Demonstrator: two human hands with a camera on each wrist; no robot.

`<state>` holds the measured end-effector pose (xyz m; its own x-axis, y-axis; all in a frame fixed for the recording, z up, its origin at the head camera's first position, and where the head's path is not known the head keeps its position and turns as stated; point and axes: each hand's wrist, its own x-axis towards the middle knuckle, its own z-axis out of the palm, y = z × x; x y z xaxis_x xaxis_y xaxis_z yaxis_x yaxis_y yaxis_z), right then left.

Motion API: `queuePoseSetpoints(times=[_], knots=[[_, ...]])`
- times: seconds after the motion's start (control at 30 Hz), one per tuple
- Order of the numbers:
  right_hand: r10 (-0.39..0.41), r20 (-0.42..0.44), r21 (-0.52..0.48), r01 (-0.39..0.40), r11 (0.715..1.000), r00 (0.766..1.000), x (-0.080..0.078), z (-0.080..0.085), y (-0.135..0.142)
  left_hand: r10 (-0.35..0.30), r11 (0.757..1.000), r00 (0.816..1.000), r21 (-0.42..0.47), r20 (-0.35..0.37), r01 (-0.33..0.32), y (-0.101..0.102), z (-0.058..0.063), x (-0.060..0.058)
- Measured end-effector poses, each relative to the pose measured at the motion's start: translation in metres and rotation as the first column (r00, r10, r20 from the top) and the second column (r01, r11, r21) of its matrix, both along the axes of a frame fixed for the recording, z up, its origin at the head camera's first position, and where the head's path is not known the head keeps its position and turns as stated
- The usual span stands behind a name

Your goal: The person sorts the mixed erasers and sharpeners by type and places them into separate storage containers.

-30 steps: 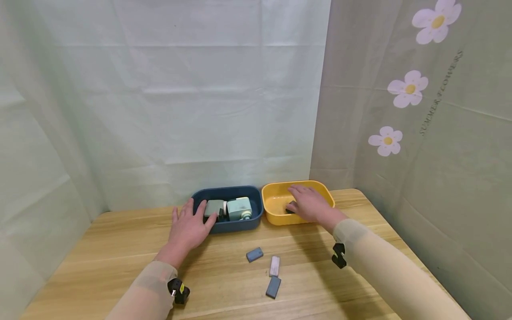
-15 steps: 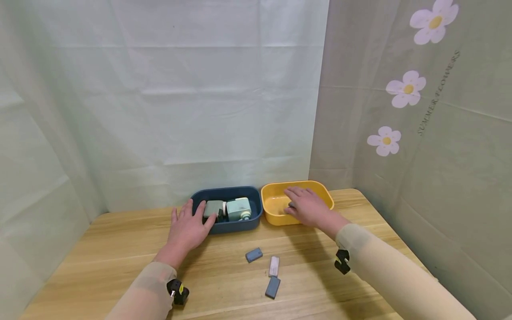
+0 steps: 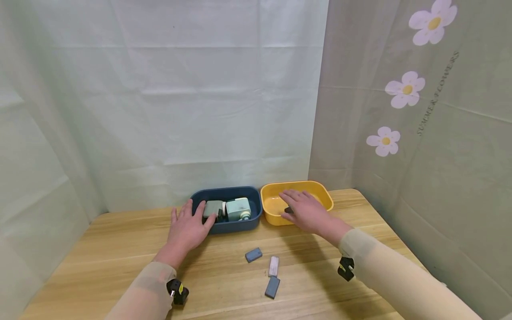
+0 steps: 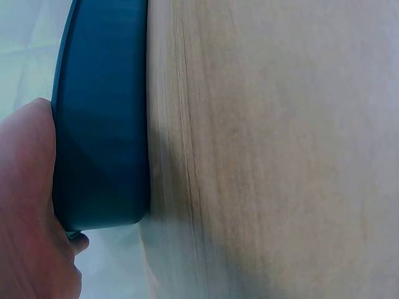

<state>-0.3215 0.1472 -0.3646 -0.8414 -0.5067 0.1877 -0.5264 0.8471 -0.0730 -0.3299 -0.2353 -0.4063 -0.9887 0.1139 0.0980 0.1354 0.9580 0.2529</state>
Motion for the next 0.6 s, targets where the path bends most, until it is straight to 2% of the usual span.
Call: queuePoseSetpoints(times=[0.6], knots=[[0.088, -0.031, 0.006, -0.087, 0.996, 0.996, 0.016, -0.004, -0.011, -0.008, 1.0, 1.0, 0.008, 0.005, 0.008, -0.003, -0.004, -0.005]])
